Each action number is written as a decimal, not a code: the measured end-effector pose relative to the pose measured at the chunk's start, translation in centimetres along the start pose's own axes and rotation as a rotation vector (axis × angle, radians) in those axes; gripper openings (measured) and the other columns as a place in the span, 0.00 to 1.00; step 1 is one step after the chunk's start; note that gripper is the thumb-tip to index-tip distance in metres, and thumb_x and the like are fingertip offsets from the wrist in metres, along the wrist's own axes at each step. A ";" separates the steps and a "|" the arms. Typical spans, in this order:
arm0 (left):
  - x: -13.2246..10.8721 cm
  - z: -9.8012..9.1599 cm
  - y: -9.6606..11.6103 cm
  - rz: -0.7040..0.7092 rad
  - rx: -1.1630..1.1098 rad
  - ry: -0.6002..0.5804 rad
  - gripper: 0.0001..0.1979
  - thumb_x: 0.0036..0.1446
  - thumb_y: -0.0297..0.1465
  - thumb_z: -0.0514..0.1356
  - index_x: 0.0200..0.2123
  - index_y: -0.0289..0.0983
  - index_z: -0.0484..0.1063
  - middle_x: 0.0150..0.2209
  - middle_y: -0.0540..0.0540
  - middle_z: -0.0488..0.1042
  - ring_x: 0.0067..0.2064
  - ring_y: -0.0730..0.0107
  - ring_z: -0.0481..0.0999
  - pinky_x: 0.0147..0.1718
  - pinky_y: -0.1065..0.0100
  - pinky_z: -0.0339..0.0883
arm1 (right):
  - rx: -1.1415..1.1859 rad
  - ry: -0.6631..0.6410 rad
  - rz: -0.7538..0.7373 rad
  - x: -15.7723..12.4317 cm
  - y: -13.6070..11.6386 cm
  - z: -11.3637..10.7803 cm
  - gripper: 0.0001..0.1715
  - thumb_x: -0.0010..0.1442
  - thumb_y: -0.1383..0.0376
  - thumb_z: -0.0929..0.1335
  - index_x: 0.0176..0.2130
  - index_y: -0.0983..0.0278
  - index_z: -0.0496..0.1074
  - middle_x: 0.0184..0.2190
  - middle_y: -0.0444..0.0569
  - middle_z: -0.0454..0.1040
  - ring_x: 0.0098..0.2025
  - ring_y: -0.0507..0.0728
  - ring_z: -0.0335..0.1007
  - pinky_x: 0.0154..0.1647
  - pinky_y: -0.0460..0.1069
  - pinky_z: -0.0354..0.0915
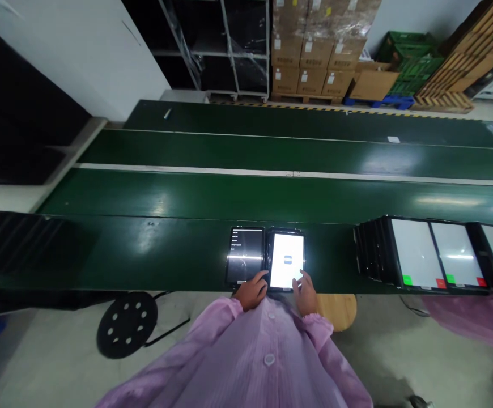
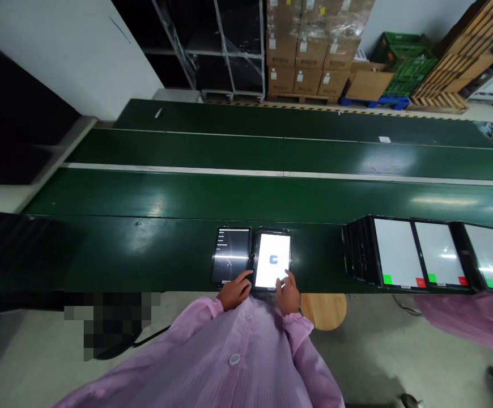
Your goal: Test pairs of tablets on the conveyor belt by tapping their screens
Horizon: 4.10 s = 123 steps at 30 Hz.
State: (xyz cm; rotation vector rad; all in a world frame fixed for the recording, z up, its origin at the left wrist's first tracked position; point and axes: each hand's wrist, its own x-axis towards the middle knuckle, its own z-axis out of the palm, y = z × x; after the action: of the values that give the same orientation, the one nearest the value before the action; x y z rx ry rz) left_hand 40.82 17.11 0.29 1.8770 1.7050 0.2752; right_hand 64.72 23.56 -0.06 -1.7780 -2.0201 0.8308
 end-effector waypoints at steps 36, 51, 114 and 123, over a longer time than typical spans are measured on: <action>9.4 -1.3 6.3 0.120 0.134 -0.074 0.20 0.71 0.33 0.48 0.37 0.35 0.78 0.70 0.39 0.64 0.41 0.62 0.82 0.39 0.59 0.74 | -0.273 -0.101 -0.093 4.9 -0.8 -1.5 0.15 0.71 0.64 0.60 0.33 0.61 0.69 0.67 0.52 0.68 0.39 0.53 0.79 0.35 0.47 0.68; 3.6 -2.8 4.2 -0.119 0.087 0.000 0.20 0.73 0.35 0.45 0.38 0.37 0.75 0.71 0.42 0.63 0.42 0.65 0.82 0.42 0.60 0.75 | -0.274 -0.234 -0.246 2.3 -4.1 1.5 0.12 0.70 0.65 0.62 0.37 0.61 0.73 0.66 0.50 0.69 0.39 0.54 0.80 0.40 0.47 0.69; -0.9 -1.6 -11.8 -0.609 -0.515 0.599 0.16 0.65 0.34 0.53 0.50 0.38 0.74 0.50 0.38 0.77 0.55 0.56 0.76 0.61 0.52 0.67 | -0.013 0.111 -0.131 6.2 -1.9 1.7 0.24 0.71 0.52 0.57 0.38 0.62 0.73 0.61 0.59 0.72 0.56 0.61 0.73 0.57 0.55 0.67; -0.7 -1.2 -12.2 -0.686 -0.584 0.637 0.14 0.64 0.34 0.54 0.47 0.38 0.77 0.49 0.39 0.80 0.52 0.57 0.79 0.57 0.54 0.71 | 0.300 0.240 0.308 3.6 6.6 2.0 0.38 0.55 0.40 0.62 0.46 0.67 0.77 0.46 0.64 0.80 0.48 0.68 0.75 0.52 0.59 0.68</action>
State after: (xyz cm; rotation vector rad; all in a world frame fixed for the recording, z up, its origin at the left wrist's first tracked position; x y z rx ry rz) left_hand 29.85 16.95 -5.21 0.7470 2.2316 1.0262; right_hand 68.13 26.96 -6.15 -1.9285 -1.4123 0.9027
